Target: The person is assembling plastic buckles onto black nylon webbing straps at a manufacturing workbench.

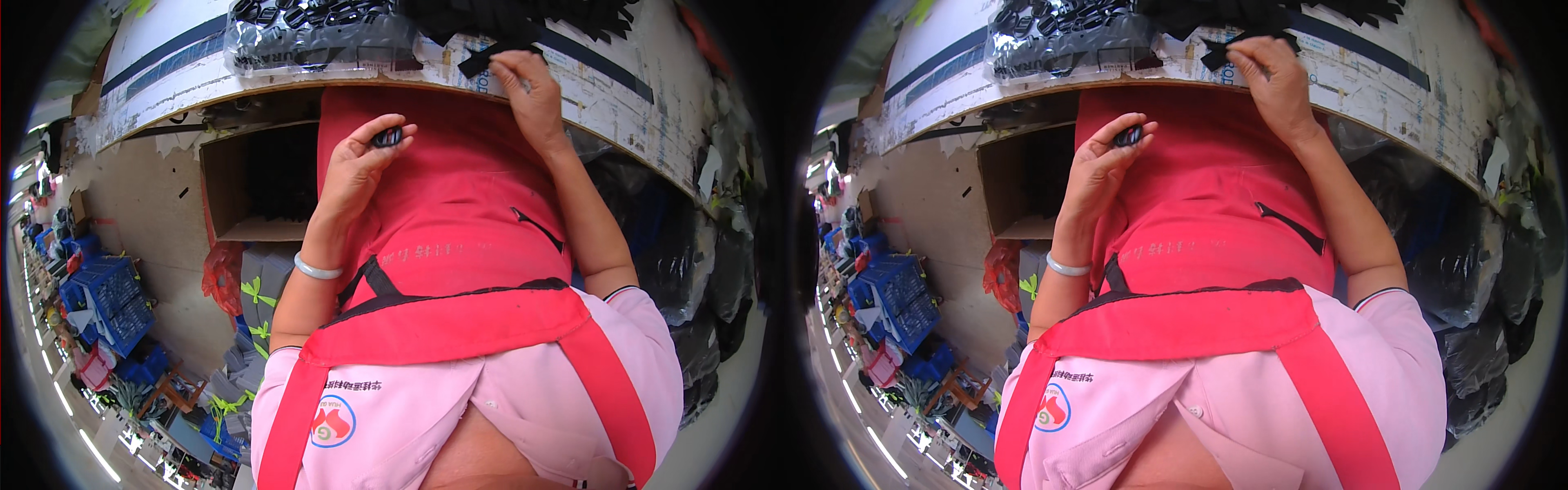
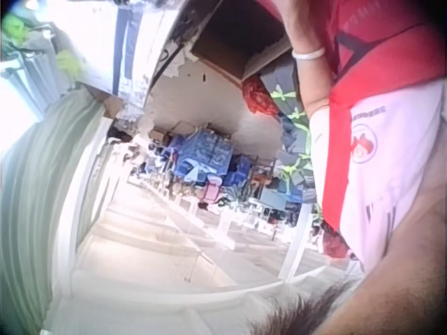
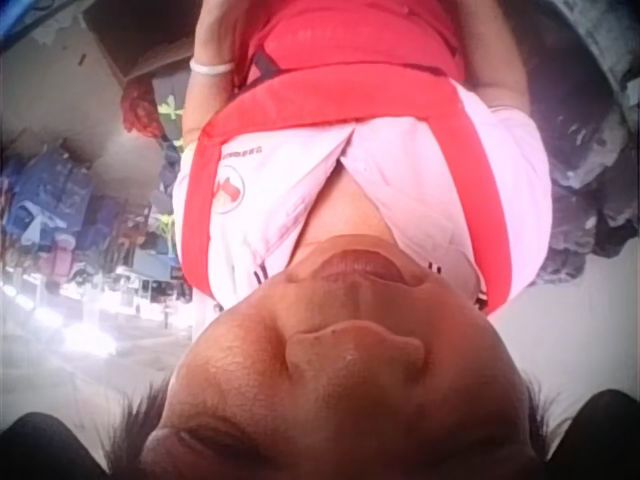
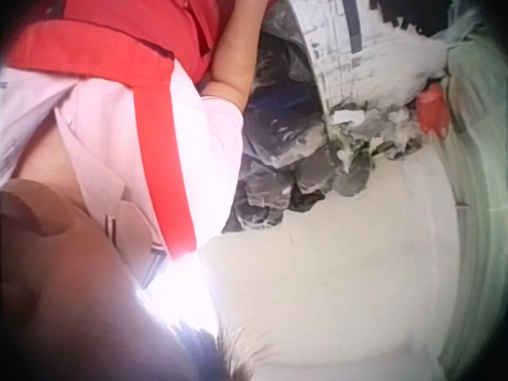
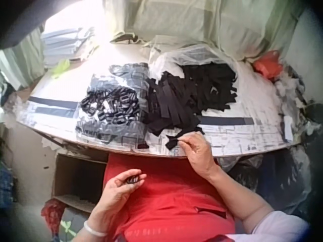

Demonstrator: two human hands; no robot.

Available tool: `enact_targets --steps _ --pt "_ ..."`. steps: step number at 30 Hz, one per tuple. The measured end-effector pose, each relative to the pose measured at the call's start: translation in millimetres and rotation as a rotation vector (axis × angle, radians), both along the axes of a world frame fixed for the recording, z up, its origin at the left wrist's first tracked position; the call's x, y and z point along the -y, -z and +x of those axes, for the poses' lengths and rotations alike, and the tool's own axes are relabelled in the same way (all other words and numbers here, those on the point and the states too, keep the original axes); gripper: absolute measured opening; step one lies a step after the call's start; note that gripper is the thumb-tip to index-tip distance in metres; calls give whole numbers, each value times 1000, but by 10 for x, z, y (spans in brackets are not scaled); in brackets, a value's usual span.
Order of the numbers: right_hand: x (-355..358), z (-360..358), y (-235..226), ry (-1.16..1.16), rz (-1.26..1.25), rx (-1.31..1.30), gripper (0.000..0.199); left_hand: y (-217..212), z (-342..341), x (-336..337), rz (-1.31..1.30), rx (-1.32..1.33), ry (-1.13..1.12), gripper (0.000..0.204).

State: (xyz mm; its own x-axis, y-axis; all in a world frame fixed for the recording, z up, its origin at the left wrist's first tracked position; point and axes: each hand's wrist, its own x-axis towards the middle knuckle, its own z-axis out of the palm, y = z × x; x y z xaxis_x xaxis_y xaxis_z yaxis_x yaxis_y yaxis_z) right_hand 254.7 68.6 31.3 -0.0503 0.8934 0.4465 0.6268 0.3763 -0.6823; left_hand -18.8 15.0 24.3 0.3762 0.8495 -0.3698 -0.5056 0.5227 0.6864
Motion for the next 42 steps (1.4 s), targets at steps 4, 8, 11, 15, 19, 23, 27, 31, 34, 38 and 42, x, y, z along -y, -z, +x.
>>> enact_targets --steps 4,8,11,15,19,23,27,31,34,38,42 --pt "-94 -10 -251 111 269 3 11 82 61 28 50 -82 -4 29" --pt "94 -289 -494 -20 -40 -326 11 86 91 43 19 -122 -8 22" --pt "311 -588 -566 -214 -739 -575 14 108 124 60 27 -118 -34 21" --pt "452 -726 -341 -304 -1116 -693 18 161 120 69 98 -195 -75 25" --pt "432 -780 -180 -282 -1255 -817 20 113 148 118 150 -263 -116 26" --pt "432 -752 -85 -297 -1282 -973 21 85 196 154 200 -279 -126 23" --pt "437 -800 -151 -261 -1253 -1110 20 191 177 181 428 -567 -86 15" --pt "423 -829 -134 -280 -1200 -1127 21 136 188 134 721 -814 -114 13" --pt "418 -877 -110 -233 -1117 -1041 27 152 160 113 878 -905 -135 14" --pt "358 -786 1 -274 -1162 -987 33 215 123 118 971 -945 -82 15" --pt "298 -751 40 -368 -1196 -962 28 173 72 124 104 -195 -40 16"
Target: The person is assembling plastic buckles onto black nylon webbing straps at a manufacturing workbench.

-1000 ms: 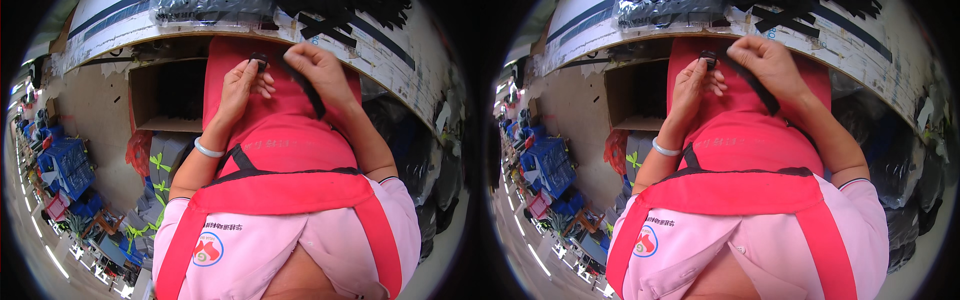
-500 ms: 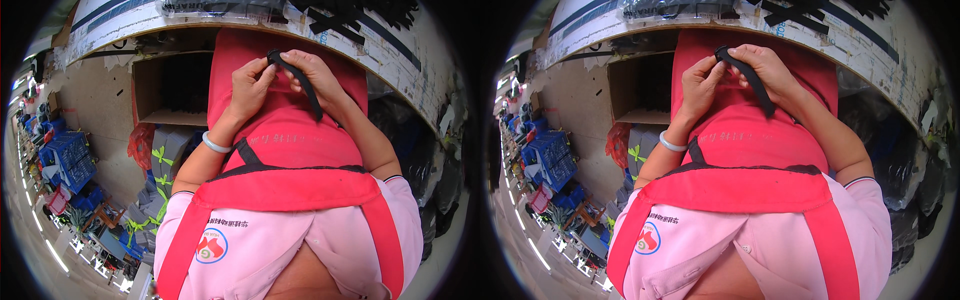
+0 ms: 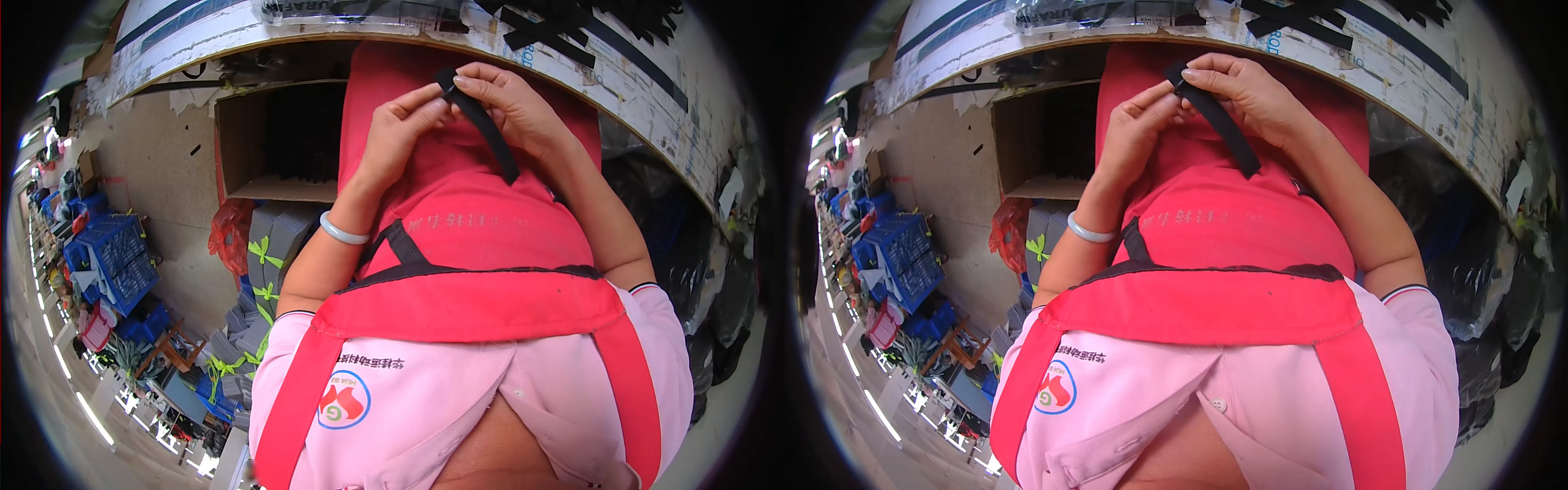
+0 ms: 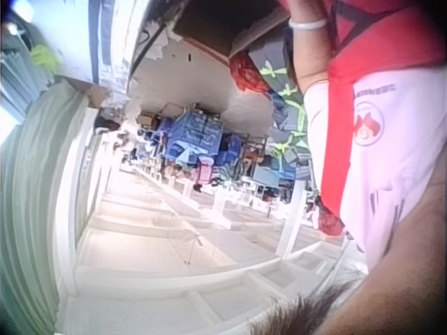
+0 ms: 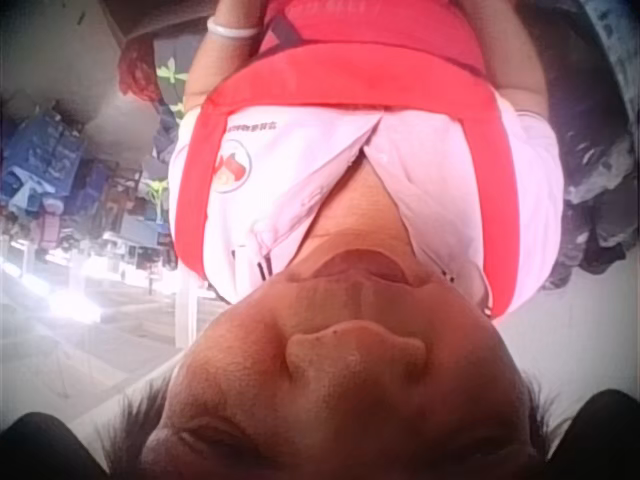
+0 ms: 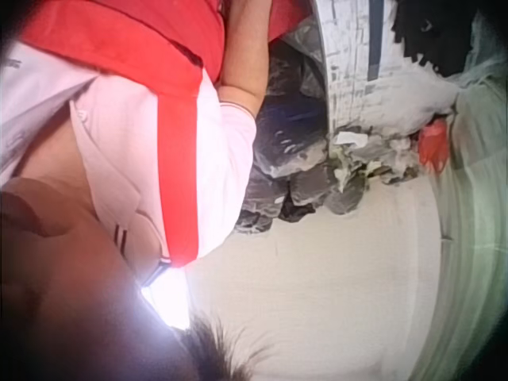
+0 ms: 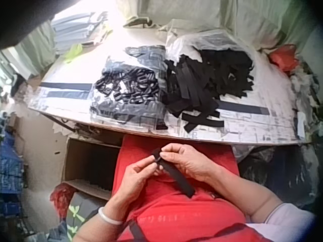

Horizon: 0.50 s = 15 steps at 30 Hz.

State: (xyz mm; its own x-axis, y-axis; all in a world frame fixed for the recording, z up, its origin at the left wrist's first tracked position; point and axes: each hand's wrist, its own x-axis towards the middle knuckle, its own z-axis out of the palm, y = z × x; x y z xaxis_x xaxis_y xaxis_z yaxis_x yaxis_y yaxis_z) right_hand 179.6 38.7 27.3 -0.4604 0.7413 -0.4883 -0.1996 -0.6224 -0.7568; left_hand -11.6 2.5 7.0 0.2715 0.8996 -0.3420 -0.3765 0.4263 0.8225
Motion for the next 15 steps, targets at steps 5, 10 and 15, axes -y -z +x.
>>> enact_targets --steps 5,10,15 --pt "38 -13 81 -38 684 414 19 22 -15 -93 -301 196 -26 24" --pt "151 -90 -455 143 517 145 15 -117 49 -111 -23 -80 -157 24" --pt "116 10 -335 -5 332 349 17 -152 84 -70 84 -122 -185 23"
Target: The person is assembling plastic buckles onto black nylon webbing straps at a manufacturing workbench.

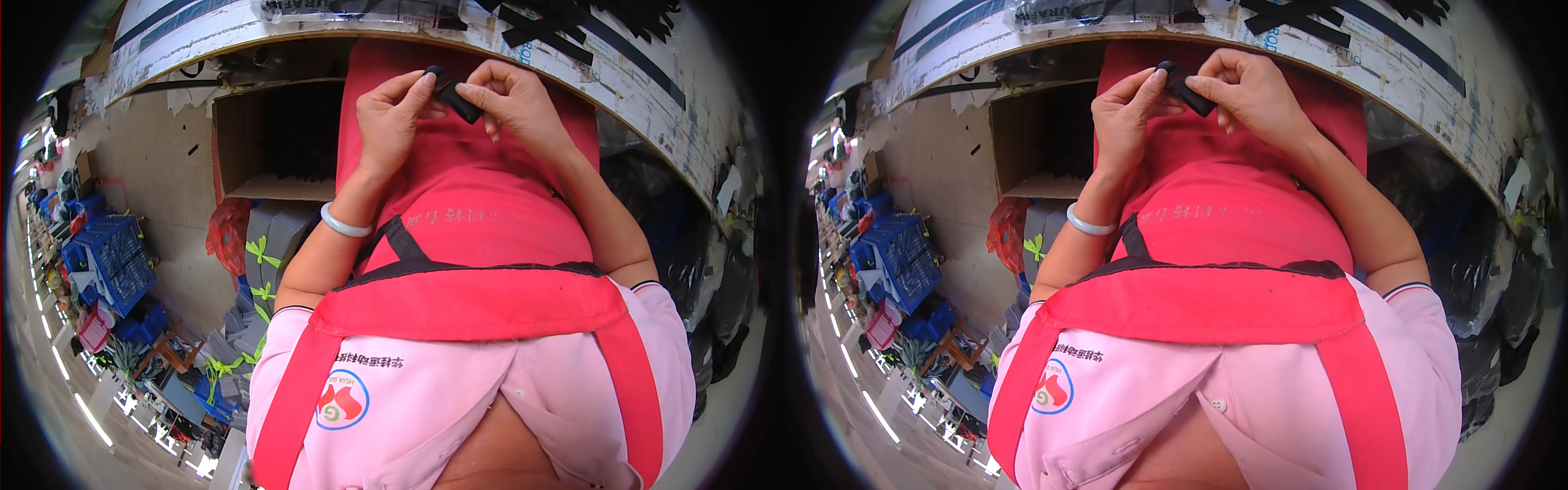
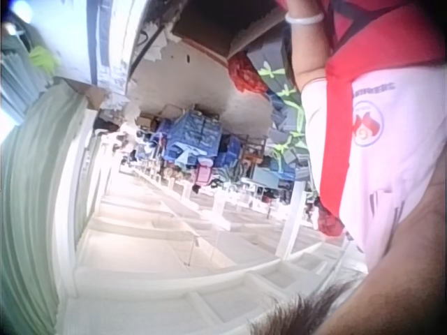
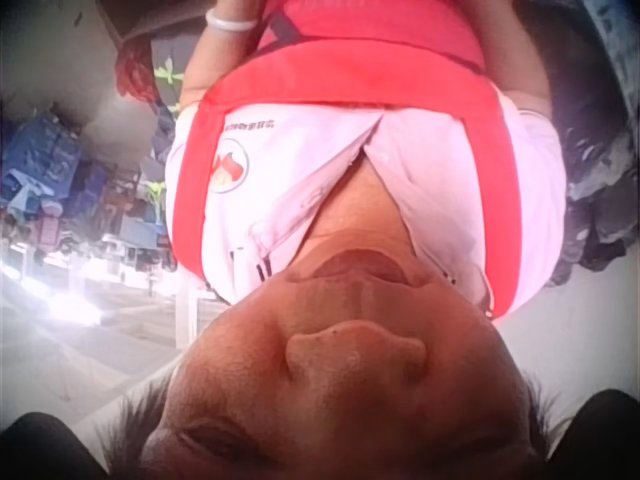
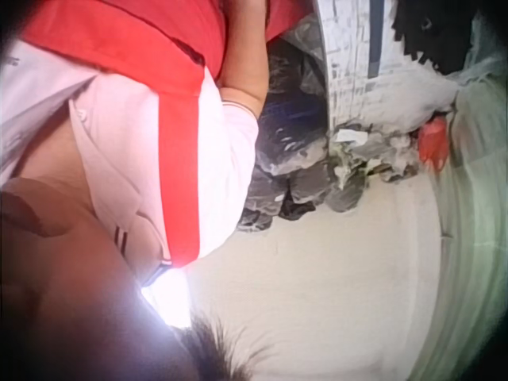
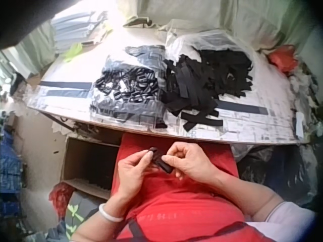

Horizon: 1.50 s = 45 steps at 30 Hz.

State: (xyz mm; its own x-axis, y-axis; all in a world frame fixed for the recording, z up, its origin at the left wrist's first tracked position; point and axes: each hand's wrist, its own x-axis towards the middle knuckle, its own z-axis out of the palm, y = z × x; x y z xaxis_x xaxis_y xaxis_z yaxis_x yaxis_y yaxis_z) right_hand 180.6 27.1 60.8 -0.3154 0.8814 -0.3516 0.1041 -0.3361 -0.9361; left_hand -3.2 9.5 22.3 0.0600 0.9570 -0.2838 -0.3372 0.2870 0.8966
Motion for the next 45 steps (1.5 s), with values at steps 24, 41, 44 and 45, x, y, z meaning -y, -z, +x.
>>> enact_targets --steps 24,41,44,45 --pt "-71 82 248 28 0 -26 19 37 -25 97 473 -309 115 13" --pt "-79 14 324 -112 -72 -133 21 -69 -101 156 470 -287 165 14" --pt "-113 -43 320 -46 31 -22 21 -160 -202 194 455 -356 209 13" --pt "-138 -63 340 -63 75 14 17 -197 -272 222 410 -355 205 13"
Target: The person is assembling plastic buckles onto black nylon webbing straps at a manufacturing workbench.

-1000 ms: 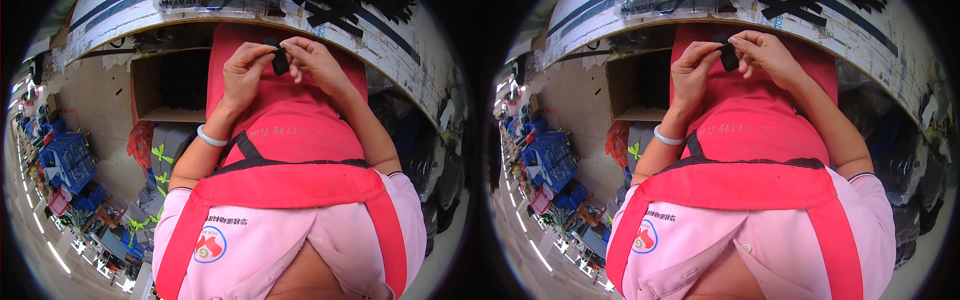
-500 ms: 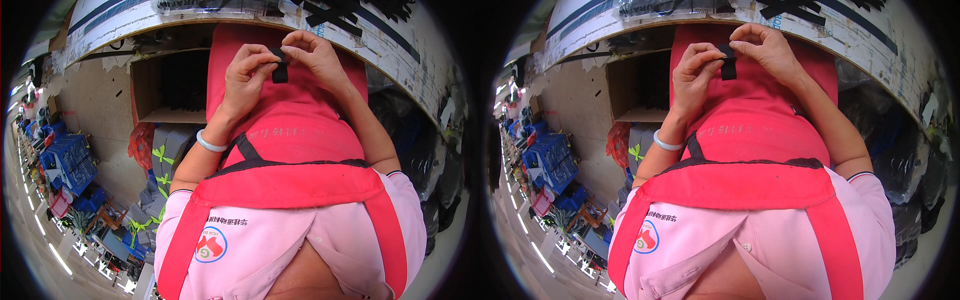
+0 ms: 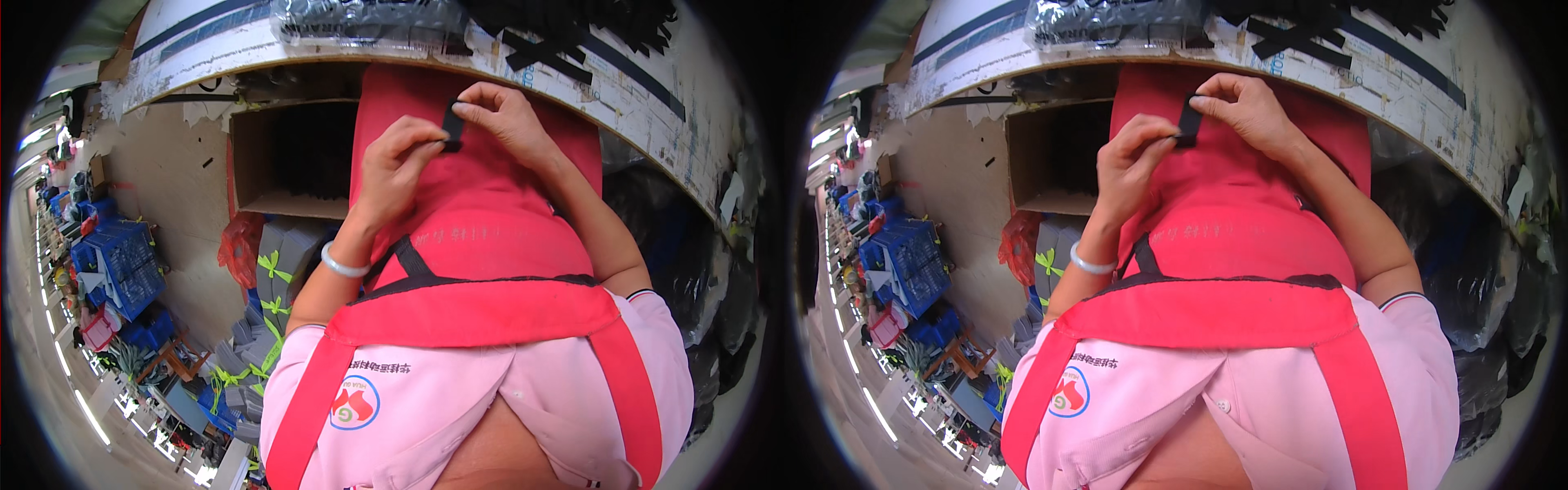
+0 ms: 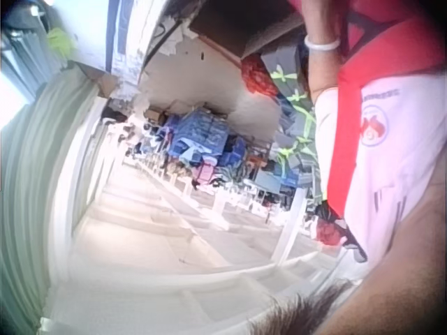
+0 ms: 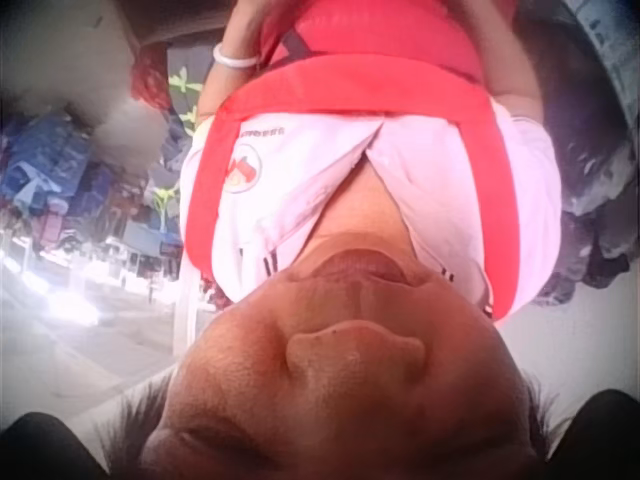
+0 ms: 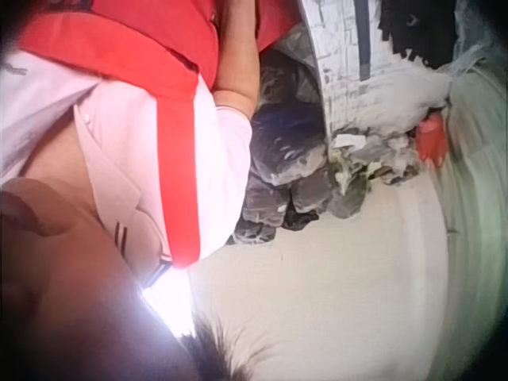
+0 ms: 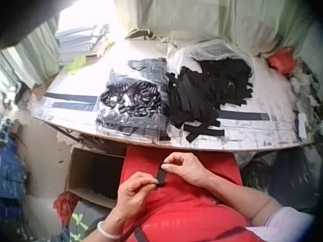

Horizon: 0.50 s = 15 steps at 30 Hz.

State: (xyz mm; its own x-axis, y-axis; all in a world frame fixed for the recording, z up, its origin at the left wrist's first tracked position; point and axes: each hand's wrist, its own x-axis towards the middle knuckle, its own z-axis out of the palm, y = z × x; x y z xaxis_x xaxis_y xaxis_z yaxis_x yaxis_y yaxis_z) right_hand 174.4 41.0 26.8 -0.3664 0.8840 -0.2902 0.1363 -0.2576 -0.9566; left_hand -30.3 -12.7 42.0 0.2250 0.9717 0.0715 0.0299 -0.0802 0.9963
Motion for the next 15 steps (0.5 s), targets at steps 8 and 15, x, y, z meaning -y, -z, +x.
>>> enact_targets --steps 8,15 --pt "9 -88 131 -147 -32 -64 16 -39 -1312 194 -60 -782 -357 37" --pt "-218 92 -18 -88 93 -46 17 -213 -768 -652 90 -419 -239 32"
